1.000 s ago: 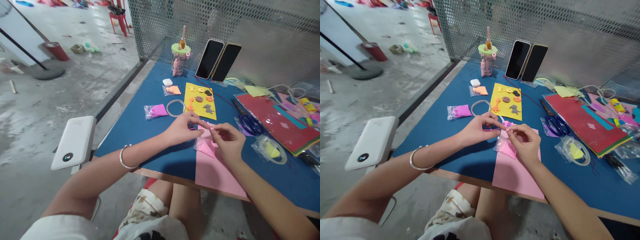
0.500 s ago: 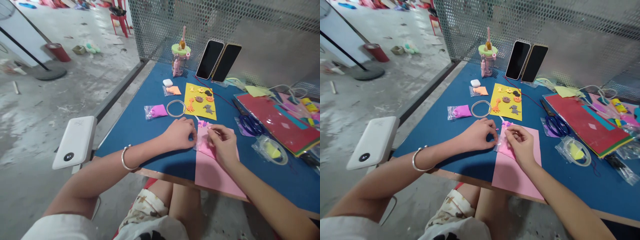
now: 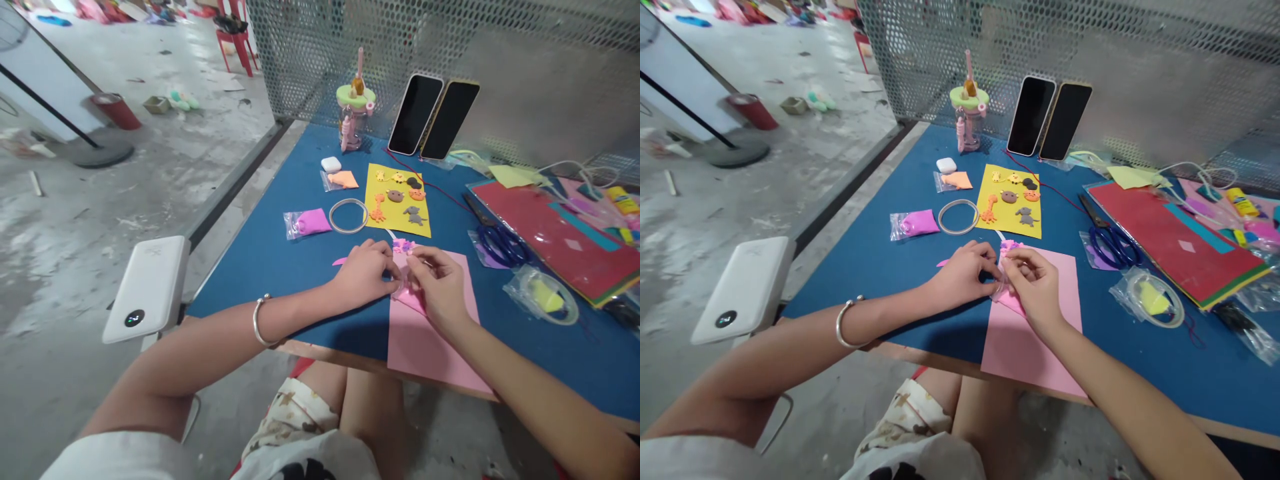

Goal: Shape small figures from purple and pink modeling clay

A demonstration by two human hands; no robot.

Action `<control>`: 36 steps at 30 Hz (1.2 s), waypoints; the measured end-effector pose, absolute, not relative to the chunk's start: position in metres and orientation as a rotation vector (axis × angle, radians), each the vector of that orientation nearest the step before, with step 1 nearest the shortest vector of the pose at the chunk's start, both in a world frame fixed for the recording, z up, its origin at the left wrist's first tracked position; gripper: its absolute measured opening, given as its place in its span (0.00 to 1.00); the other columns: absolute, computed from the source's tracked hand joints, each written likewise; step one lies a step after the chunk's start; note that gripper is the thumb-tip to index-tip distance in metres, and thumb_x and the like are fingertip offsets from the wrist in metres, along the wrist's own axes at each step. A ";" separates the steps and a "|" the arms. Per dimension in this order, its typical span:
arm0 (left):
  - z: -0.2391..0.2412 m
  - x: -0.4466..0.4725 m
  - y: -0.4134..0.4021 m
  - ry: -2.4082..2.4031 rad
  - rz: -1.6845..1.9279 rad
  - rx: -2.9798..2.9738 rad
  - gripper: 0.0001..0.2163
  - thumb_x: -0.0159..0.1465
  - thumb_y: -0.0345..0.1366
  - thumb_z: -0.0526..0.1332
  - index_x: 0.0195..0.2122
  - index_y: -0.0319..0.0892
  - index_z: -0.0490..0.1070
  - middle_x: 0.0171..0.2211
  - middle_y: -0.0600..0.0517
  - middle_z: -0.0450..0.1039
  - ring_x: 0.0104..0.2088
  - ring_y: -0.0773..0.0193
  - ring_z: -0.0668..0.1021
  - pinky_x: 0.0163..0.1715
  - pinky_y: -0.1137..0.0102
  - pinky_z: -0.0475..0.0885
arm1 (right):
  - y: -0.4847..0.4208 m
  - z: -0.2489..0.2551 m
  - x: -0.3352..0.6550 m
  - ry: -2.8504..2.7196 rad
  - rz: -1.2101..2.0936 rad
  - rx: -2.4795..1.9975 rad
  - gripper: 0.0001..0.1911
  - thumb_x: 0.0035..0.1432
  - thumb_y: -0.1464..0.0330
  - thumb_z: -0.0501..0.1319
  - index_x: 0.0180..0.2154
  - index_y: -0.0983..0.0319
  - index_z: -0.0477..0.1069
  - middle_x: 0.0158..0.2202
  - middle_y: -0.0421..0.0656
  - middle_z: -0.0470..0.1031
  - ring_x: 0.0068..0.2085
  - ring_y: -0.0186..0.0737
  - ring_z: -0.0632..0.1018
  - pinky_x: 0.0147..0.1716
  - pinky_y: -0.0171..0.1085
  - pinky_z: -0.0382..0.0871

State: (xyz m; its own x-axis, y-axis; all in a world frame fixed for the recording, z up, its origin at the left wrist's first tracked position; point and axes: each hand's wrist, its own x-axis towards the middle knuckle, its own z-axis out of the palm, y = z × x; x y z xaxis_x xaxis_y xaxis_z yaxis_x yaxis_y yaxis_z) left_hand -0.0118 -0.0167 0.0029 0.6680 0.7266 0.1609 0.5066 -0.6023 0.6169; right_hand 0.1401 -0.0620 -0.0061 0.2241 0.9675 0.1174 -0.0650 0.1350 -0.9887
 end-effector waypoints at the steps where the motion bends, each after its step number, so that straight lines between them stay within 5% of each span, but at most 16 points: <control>1: 0.003 -0.011 -0.017 0.951 0.553 2.346 0.06 0.57 0.36 0.61 0.32 0.48 0.79 0.36 0.52 0.68 0.39 0.61 0.67 0.38 0.66 0.62 | -0.062 -0.006 0.140 -1.045 0.998 -1.154 0.06 0.51 0.67 0.68 0.32 0.60 0.74 0.19 0.34 0.68 0.16 0.25 0.66 0.16 0.29 0.61; 26: 0.010 -0.013 -0.021 0.939 0.557 2.501 0.05 0.57 0.36 0.63 0.31 0.47 0.78 0.37 0.52 0.70 0.41 0.60 0.68 0.33 0.66 0.56 | -0.061 -0.006 0.141 -1.060 0.987 -1.165 0.05 0.51 0.67 0.68 0.31 0.60 0.74 0.18 0.33 0.68 0.15 0.25 0.65 0.15 0.28 0.59; 36: 0.001 -0.009 -0.017 0.892 0.607 2.370 0.05 0.55 0.37 0.63 0.29 0.44 0.77 0.36 0.51 0.69 0.39 0.61 0.68 0.37 0.66 0.62 | -0.060 -0.006 0.142 -1.096 0.985 -1.132 0.04 0.52 0.68 0.68 0.32 0.59 0.75 0.17 0.33 0.67 0.16 0.26 0.66 0.16 0.29 0.61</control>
State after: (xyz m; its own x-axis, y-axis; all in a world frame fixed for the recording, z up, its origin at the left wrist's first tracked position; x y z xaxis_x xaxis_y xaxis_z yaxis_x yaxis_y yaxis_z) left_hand -0.0092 -0.0172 0.0008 0.6808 0.6990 0.2189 0.4603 -0.6408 0.6145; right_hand 0.1421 -0.0602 -0.0064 0.1934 0.9694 0.1511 -0.0470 0.1629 -0.9855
